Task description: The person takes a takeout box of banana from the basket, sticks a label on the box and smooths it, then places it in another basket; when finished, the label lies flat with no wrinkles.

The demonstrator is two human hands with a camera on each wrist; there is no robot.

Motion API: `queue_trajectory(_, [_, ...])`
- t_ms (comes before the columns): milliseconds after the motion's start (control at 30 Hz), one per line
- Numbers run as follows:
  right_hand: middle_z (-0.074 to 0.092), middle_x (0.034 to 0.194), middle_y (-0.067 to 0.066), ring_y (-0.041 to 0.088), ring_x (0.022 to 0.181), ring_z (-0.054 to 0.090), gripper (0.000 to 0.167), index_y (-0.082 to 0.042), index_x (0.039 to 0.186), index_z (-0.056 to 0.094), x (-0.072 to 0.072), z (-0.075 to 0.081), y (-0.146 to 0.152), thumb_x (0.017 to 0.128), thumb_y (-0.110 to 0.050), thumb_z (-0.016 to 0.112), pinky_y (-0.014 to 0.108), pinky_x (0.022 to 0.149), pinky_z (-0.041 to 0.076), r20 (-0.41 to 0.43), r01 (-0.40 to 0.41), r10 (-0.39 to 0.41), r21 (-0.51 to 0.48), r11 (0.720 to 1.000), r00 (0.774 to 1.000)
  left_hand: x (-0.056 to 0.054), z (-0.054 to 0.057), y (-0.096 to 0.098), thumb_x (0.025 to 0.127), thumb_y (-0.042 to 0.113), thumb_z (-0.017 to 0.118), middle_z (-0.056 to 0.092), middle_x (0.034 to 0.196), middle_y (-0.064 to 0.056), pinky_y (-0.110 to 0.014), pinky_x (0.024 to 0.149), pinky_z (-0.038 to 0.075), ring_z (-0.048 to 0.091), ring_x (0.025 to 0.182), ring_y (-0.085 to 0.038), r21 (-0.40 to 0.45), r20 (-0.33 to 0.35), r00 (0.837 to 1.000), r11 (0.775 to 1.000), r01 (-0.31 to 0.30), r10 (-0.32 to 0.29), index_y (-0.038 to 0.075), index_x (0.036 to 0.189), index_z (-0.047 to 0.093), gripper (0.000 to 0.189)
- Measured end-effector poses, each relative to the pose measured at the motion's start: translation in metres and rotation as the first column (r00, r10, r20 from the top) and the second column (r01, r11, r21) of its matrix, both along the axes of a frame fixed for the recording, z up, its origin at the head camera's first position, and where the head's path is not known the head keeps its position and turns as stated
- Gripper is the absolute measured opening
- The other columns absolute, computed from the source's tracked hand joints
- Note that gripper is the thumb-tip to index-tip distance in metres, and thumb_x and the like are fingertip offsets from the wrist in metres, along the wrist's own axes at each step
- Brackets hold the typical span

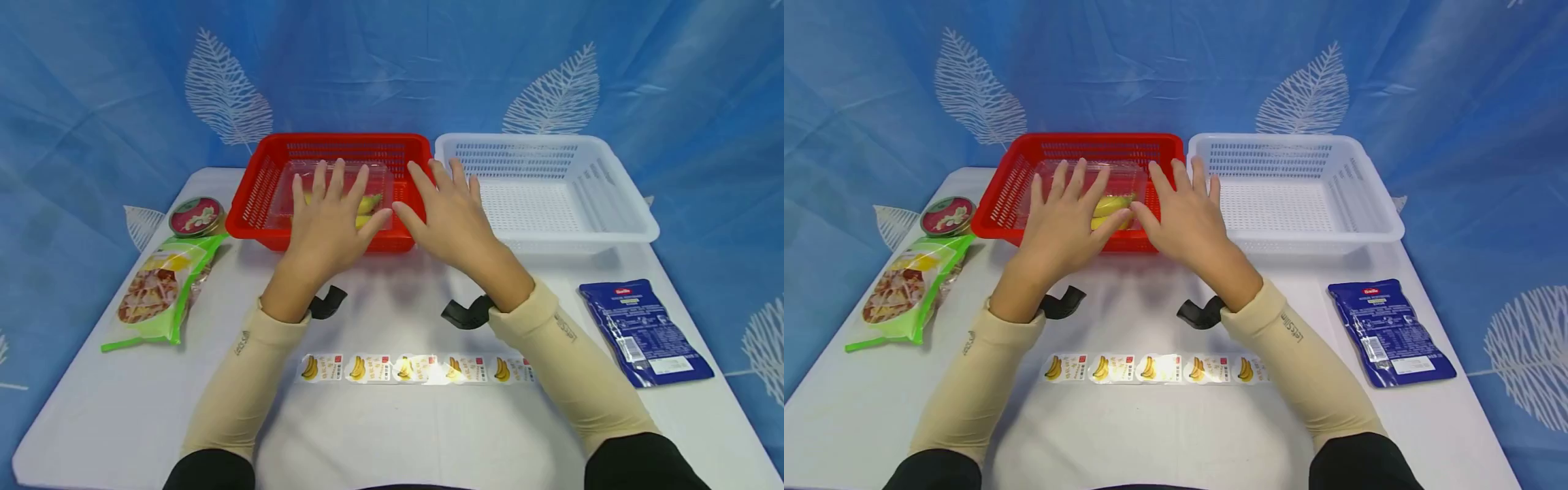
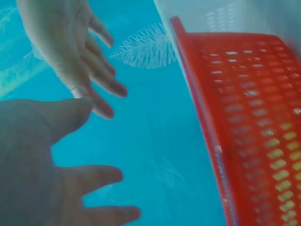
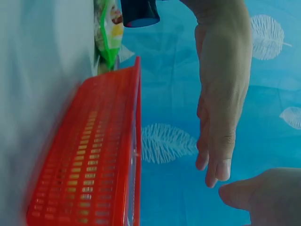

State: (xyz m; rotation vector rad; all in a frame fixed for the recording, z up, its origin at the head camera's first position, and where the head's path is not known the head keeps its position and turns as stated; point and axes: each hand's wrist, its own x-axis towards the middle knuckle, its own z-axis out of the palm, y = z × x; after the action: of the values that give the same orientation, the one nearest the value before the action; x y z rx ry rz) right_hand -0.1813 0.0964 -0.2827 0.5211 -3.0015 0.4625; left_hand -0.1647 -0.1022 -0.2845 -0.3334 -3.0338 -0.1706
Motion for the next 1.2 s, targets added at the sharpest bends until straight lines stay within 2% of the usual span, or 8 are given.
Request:
queue_trajectory(267, [0.03,0.162,0.02,0.042,0.152,0.018,0.074,-0.014,0.163,0.028,-0.009,-0.004,-0.019,0.103,-0.052,0.05,0.052,0.123,0.013,0.031,-0.099,0.1,-0.047,0.994,0.994,0.009,-0.019,-0.06,0.101,0.054,0.049,0.027,0.164,-0.02,-0.065,0.119,-0.001,0.013,0.154,-0.04,0.101,-0.103,0.992,0.993,-0.061,0.072,0.015,0.162,0.032,0.074])
queue_trajectory(467, [0.034,0.16,0.019,0.036,0.148,0.031,0.073,-0.013,0.162,0.03,-0.022,-0.02,-0.032,0.102,-0.048,0.053,0.051,0.119,0.028,0.079,-0.111,0.117,-0.075,0.991,0.99,0.009,-0.046,-0.11,0.101,0.04,0.057,0.04,0.155,-0.025,-0.068,0.118,0.008,0.025,0.148,-0.043,0.293,-0.225,0.96,0.951,-0.098,0.168,0.005,0.151,0.048,0.061])
queue_trajectory(567, [0.034,0.161,0.019,0.037,0.145,0.036,0.072,-0.013,0.161,0.031,-0.029,-0.03,-0.04,0.102,-0.048,0.053,0.055,0.116,0.032,0.119,-0.102,0.109,-0.06,0.993,0.987,0.008,-0.06,-0.126,0.1,0.036,0.06,0.039,0.155,-0.024,-0.067,0.118,0.011,0.027,0.147,-0.042,0.362,-0.233,0.946,0.923,-0.131,0.225,0.003,0.149,0.049,0.06])
queue_trajectory(700, [0.034,0.16,0.021,0.042,0.138,0.046,0.072,-0.014,0.162,0.028,-0.037,-0.04,-0.05,0.102,-0.049,0.051,0.058,0.113,0.035,0.175,-0.08,0.083,-0.024,0.997,0.981,0.004,-0.08,-0.147,0.1,0.039,0.059,0.033,0.159,-0.021,-0.065,0.117,0.02,0.027,0.147,-0.04,0.484,-0.187,0.93,0.853,-0.194,0.317,0.007,0.156,0.041,0.067])
queue_trajectory(800, [0.043,0.154,0.023,0.044,0.132,0.051,0.074,-0.014,0.163,0.024,-0.042,-0.046,-0.054,0.104,-0.05,0.047,0.056,0.112,0.037,0.213,-0.056,0.052,0.013,0.998,0.976,-0.001,-0.095,-0.157,0.099,0.041,0.061,0.038,0.157,-0.02,-0.064,0.112,0.031,0.034,0.142,-0.039,0.593,-0.189,0.919,0.786,-0.174,0.346,0.009,0.157,0.038,0.071])
queue_trajectory(900, [0.065,0.119,0.022,0.039,0.108,0.064,0.075,-0.01,0.164,0.02,-0.048,-0.049,-0.058,0.104,-0.051,0.043,0.049,0.099,0.048,0.234,-0.056,0.049,0.024,0.998,0.971,-0.006,-0.108,-0.163,0.097,0.037,0.064,0.047,0.147,-0.022,-0.06,0.106,0.038,0.041,0.133,-0.039,0.68,-0.235,0.909,0.726,-0.1,0.345,0.005,0.154,0.044,0.068])
queue_trajectory(1033, [0.061,0.075,0.012,0.029,0.07,0.061,0.077,-0.009,0.164,0.016,-0.055,-0.051,-0.061,0.105,-0.052,0.041,0.041,0.078,0.05,0.275,-0.056,0.051,0.008,0.998,0.96,-0.01,-0.117,-0.165,0.096,0.033,0.068,0.05,0.139,-0.023,-0.045,0.094,0.041,0.043,0.122,-0.031,0.749,-0.258,0.902,0.661,-0.041,0.347,0.007,0.151,0.05,0.063])
queue_trajectory(1200, [0.062,0.078,0.01,0.028,0.072,0.062,0.079,-0.013,0.165,0.012,-0.064,-0.054,-0.064,0.104,-0.053,0.041,0.043,0.087,0.051,0.338,-0.04,0.052,-0.044,0.998,0.94,-0.011,-0.121,-0.166,0.097,0.029,0.068,0.048,0.138,-0.021,-0.026,0.081,0.037,0.041,0.111,-0.014,0.813,-0.215,0.905,0.581,-0.043,0.368,0.011,0.153,0.049,0.062])
